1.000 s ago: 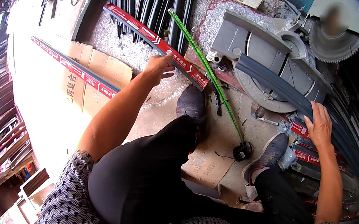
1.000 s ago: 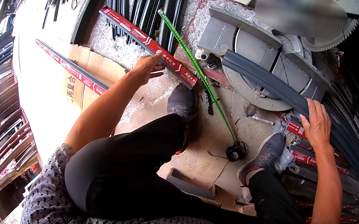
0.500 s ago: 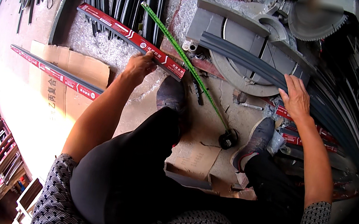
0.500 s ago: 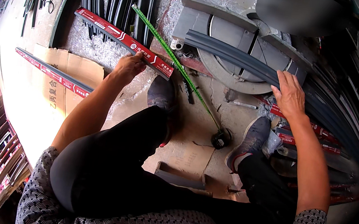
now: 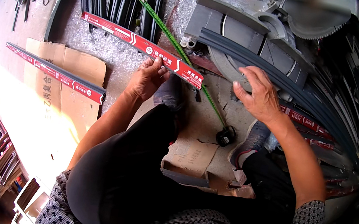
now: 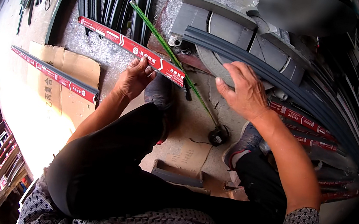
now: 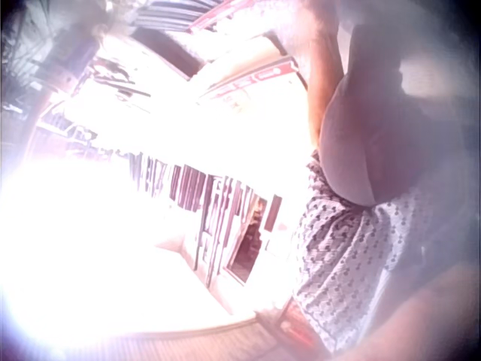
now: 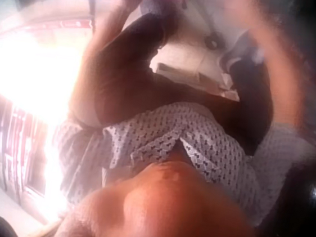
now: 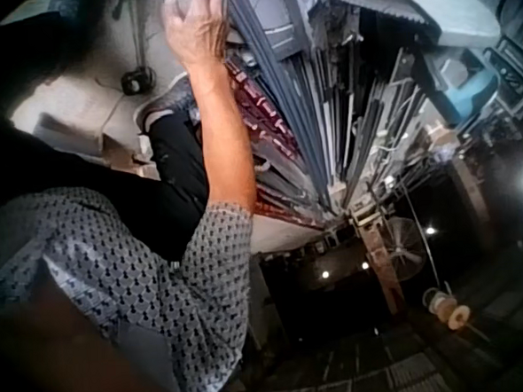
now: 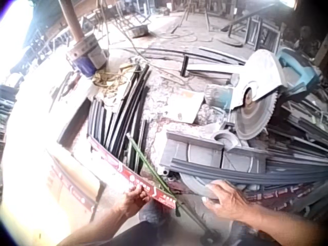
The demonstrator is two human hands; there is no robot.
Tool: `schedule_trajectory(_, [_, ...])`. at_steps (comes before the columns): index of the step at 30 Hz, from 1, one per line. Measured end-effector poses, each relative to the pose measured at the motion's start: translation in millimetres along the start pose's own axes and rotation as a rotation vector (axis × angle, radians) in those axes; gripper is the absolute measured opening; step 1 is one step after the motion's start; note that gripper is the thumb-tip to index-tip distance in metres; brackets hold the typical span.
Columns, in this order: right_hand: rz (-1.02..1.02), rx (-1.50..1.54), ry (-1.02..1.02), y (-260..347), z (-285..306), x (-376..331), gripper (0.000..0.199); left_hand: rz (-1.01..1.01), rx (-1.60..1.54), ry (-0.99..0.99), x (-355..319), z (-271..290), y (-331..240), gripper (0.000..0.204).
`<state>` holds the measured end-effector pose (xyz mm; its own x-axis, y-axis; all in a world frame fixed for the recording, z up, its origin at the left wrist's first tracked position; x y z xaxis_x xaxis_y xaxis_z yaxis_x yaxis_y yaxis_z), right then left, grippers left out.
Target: The person measures a long profile with a tape measure and marks it with a marker. They then place the profile on a miter saw, align it with the blade, and prepare to cut it.
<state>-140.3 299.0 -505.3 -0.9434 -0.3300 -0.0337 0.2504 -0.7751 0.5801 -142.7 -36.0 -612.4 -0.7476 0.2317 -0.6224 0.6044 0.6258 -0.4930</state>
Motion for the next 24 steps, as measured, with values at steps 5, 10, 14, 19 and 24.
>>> schedule_trajectory(5, [-0.094, 0.316, 0.11, 45, -45, 20, 0.047, 0.137, 0.011, 0.11, -5, -18, 15, 0.008])
schedule_trajectory(10, [-0.306, 0.556, 0.369, 53, -75, 19, 0.039, 0.191, 0.036, 0.143, -8, -15, 22, 0.012])
schedule_trajectory(14, [-0.309, 0.583, 0.408, 48, -62, 7, 0.033, 0.136, 0.004, 0.139, -1, -6, 10, 0.021])
schedule_trajectory(19, [-0.328, 0.586, 0.466, 22, -41, -11, 0.028, -0.01, -0.059, -0.01, 9, 14, -6, 0.025])
schedule_trajectory(24, [-0.464, 0.487, 0.591, -21, -28, -37, 0.03, -0.112, -0.102, -0.074, 12, 20, -20, 0.027])
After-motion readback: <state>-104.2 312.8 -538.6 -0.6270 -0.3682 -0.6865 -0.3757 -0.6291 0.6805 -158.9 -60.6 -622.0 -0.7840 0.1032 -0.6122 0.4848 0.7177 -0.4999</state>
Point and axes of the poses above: each hand's wrist, its own x-axis towards the middle knuckle, its own z-axis out of the back of the hand, y = z × x, the point moved 4 cm from there along x, towards the middle knuckle, and after that the axes turned 2 degrees about -z, right-handed, at the moved point
